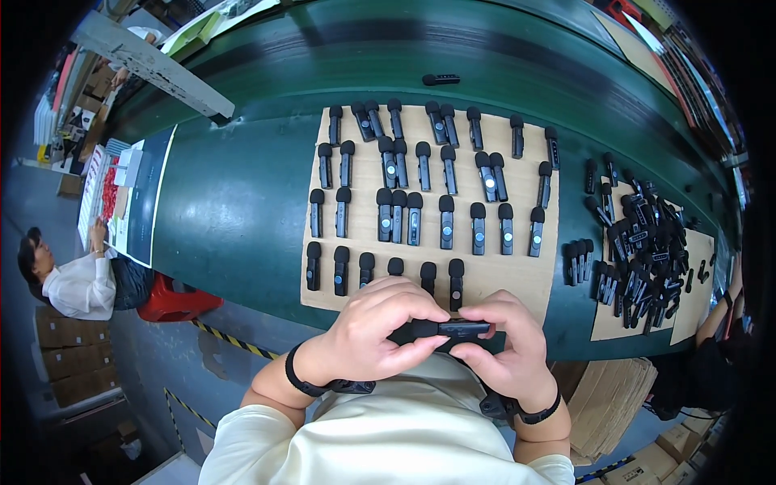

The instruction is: Arranging small black electronic components onto a template board at a factory assembly station.

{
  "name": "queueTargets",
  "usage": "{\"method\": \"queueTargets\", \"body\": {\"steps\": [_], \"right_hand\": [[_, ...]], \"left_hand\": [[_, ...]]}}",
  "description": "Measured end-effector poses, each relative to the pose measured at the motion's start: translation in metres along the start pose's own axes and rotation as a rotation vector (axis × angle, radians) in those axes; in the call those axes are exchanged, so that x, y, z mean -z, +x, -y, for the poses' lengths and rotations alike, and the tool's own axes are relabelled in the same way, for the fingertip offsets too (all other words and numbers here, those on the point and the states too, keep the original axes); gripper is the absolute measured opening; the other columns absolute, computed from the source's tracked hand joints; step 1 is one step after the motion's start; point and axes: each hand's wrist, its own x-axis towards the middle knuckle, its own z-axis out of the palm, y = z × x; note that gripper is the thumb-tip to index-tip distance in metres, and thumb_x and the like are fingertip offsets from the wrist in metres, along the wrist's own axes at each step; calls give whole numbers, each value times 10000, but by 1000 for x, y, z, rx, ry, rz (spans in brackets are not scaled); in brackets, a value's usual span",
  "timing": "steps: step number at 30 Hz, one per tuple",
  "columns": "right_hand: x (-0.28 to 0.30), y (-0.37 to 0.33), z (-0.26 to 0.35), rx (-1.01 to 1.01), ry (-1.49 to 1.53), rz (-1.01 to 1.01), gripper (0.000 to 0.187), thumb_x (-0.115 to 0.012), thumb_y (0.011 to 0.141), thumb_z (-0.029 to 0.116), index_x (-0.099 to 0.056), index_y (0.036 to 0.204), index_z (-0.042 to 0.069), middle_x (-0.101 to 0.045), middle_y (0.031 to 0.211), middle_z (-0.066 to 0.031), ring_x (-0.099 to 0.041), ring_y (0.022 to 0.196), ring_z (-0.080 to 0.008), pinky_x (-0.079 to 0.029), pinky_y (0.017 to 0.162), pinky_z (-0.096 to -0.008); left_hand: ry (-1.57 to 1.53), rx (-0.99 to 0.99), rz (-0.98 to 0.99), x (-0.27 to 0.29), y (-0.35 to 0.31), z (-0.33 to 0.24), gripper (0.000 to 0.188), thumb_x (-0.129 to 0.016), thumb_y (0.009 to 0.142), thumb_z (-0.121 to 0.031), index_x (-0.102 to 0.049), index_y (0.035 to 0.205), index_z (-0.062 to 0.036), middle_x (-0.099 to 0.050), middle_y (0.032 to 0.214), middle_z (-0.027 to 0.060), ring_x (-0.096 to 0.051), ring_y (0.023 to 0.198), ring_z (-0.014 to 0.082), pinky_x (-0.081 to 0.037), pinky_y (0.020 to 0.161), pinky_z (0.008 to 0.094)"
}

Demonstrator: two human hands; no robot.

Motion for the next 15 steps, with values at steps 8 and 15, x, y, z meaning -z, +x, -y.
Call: {"method": "queueTargets", "body": {"steps": [8,15], "right_hand": [[-22,-5,-9,-108,210,-171,210,-711,901,117,-594,1032,2,-615,879,-57,-535,670,-92,-442,570,-223],[-19,-4,-11,-40,231,-166,124,-540,997,98,-575,1025,-18,-615,877,-83,-496,615,-90,-417,564,-217]], "left_hand": [[-3,-54,-96,-16,3,-1,307,-793,742,-11,-615,992,2,-677,863,133,-653,719,255,-514,656,358],[-76,-10,-82,-16,3,0,298,-787,750,5,-609,989,3,-677,863,134,-650,711,247,-516,658,351]]}}
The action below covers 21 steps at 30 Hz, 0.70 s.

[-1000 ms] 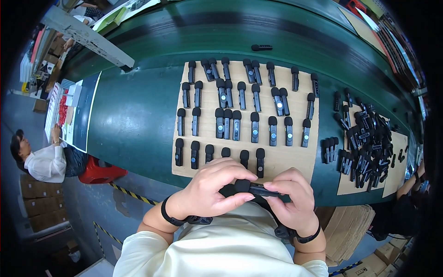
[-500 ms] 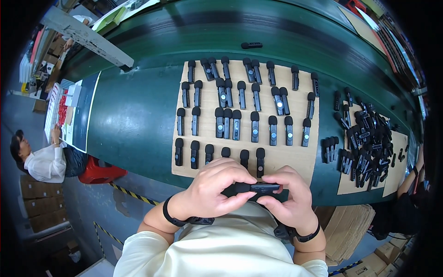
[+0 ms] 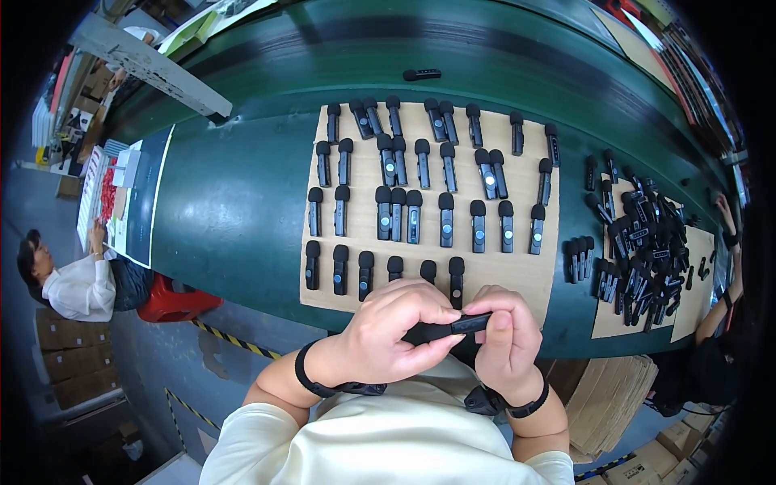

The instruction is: Arranging small black electronic components onto a template board at a factory assembly station.

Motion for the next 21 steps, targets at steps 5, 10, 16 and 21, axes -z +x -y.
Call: {"method": "queueTargets", "body": {"steps": [5,10,16,21], "right_hand": [[-1,1,1,-11,23,-8,193,-480,1028,149,-578,1027,-17,-615,876,-82,-507,625,-90,-421,571,-221],[-2,3,-1,74,-50,-8,265,-439,1046,190,-595,1021,-23,-613,872,-84,-516,648,-93,-424,578,-225],[7,4,7,-111,107,25,220,-495,1023,157,-613,1055,-26,-607,856,-97,-536,682,-146,-435,607,-264],[11,7,0,121,-72,81,205,-513,1010,141,-616,1071,-25,-609,872,-110,-549,695,-184,-452,646,-303]], "left_hand": [[-25,42,-18,-2,1,-3,280,-788,728,-4,-590,926,-11,-660,840,133,-652,713,281,-517,646,364],[-3,31,-21,0,1,-2,273,-786,730,-5,-587,918,-13,-660,838,131,-649,706,281,-515,639,364],[-8,56,5,3,2,-1,305,-782,739,-23,-612,992,-9,-663,876,129,-649,758,282,-517,680,363],[-4,147,51,7,7,-11,378,-805,736,-18,-636,1072,19,-678,918,138,-652,801,256,-518,723,346]]}}
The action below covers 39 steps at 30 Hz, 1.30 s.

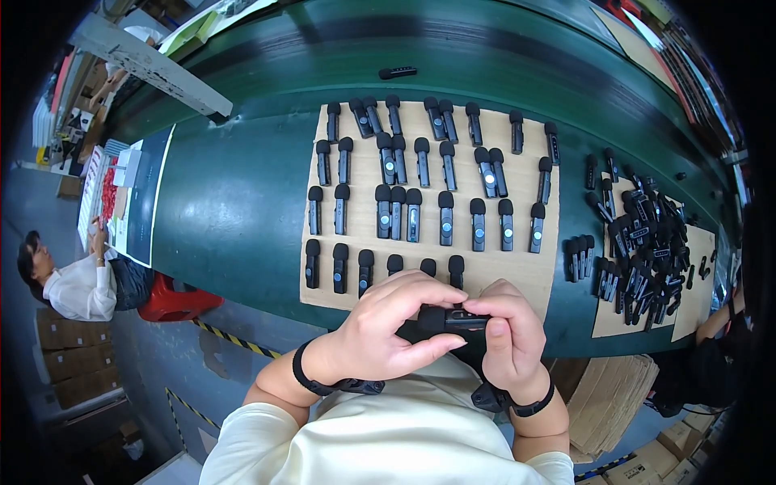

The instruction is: Arranging small black electronic components onto a template board at a factory assembly station.

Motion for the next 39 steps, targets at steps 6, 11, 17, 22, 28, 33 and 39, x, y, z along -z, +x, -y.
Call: {"method": "queueTargets", "body": {"steps": [6,11,17,22,28,33,39], "right_hand": [[-3,-4,-1,22,-9,18,214,-548,991,129,-581,1145,-17,-624,966,-139,-579,801,-209,-473,733,-329],[-4,-11,3,-328,328,-98,242,-624,947,96,-552,1156,-1,-625,1093,-153,-597,948,-209,-492,839,-336],[3,-15,-2,-313,479,-100,228,-685,885,39,-546,1062,1,-614,1142,-166,-600,1047,-217,-497,903,-347],[24,-27,-8,-151,-29,-151,230,-699,823,-33,-541,988,-6,-625,1115,-191,-625,1039,-254,-530,839,-359],[38,-28,-17,73,-501,15,362,-728,714,-109,-540,997,15,-638,1130,-187,-652,990,-311,-544,802,-385],[34,-29,-28,167,-735,157,332,-744,673,-78,-577,933,43,-642,1100,-141,-651,956,-342,-535,782,-410],[31,-28,-23,176,-881,252,237,-740,679,-19,-625,870,62,-628,1119,-120,-639,987,-335,-511,791,-423]], "left_hand": [[60,-100,-36,-1,-2,8,349,-821,722,-31,-667,1033,11,-677,926,141,-652,819,264,-524,744,364],[95,-175,-69,-2,-3,10,336,-830,707,-29,-681,1006,4,-676,934,139,-653,835,275,-524,759,374],[134,-184,-6,1,0,9,362,-836,710,-60,-678,1029,3,-677,969,146,-656,866,293,-524,786,380],[298,-107,-34,31,-1,-4,335,-807,750,-112,-664,1032,-4,-679,1014,149,-652,937,295,-519,832,379],[525,-33,-114,100,-9,5,270,-755,762,-57,-655,1005,1,-681,1023,145,-655,962,293,-514,864,359],[651,63,-174,156,-3,25,167,-697,816,-28,-657,973,14,-682,1005,133,-659,932,256,-515,833,319],[628,280,-261,229,23,80,102,-658,902,-65,-654,968,13,-679,901,67,-627,825,108,-505,761,255]]}}
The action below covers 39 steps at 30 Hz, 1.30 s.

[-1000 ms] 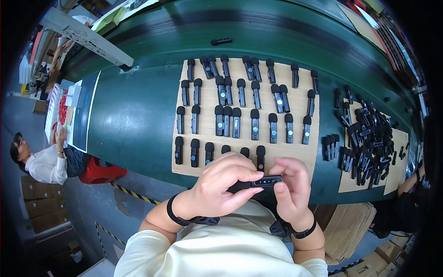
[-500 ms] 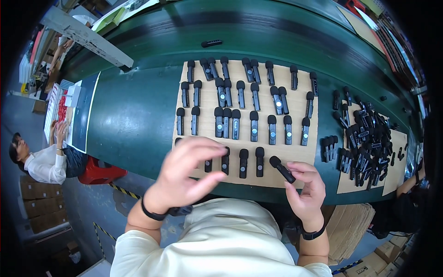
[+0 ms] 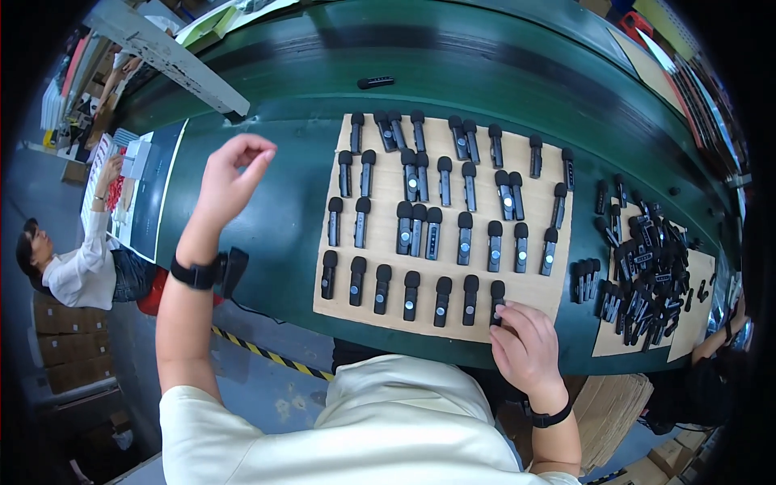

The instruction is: Arranging small black electronic components onto a template board at a factory assembly station.

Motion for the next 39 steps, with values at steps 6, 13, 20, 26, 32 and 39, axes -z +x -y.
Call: {"method": "queueTargets", "body": {"steps": [6,13,20,26,32,39], "right_hand": [[2,4,5,-20,-3,21,213,-718,695,6,-653,891,58,-624,1140,-121,-625,998,-314,-505,810,-407],[18,-8,7,-68,-66,30,233,-664,676,-43,-624,889,43,-606,1150,-153,-619,946,-349,-492,771,-425],[30,-17,13,-169,-74,23,249,-614,670,-66,-602,899,31,-598,1138,-180,-611,917,-368,-486,759,-427],[27,-4,15,-131,-24,-86,284,-635,637,-47,-628,896,68,-616,1131,-131,-626,854,-326,-489,678,-394],[20,26,14,-24,199,-229,298,-631,659,-73,-633,932,48,-616,1133,-162,-629,862,-322,-510,708,-392],[11,66,40,-117,664,-173,425,-745,773,37,-555,1153,36,-593,1139,-202,-612,893,-263,-493,736,-344]], "left_hand": [[-33,64,61,-23,77,49,127,-659,920,-98,-652,993,5,-657,877,13,-602,781,73,-503,735,233],[59,25,145,-80,151,73,184,-705,866,-137,-670,986,-2,-676,861,53,-620,754,110,-517,713,259],[277,-136,100,-104,182,111,215,-733,835,-133,-666,990,0,-645,801,17,-575,697,87,-491,653,255],[-67,87,82,-63,142,67,237,-731,833,-133,-644,1008,0,-619,801,37,-564,714,106,-490,676,268],[-137,-351,58,-25,7,-62,204,-736,774,-89,-631,932,-16,-628,799,61,-607,721,191,-502,701,314],[-110,-483,256,-63,-93,-145,271,-761,675,-92,-658,924,-64,-630,861,85,-619,741,278,-492,671,372]]}}
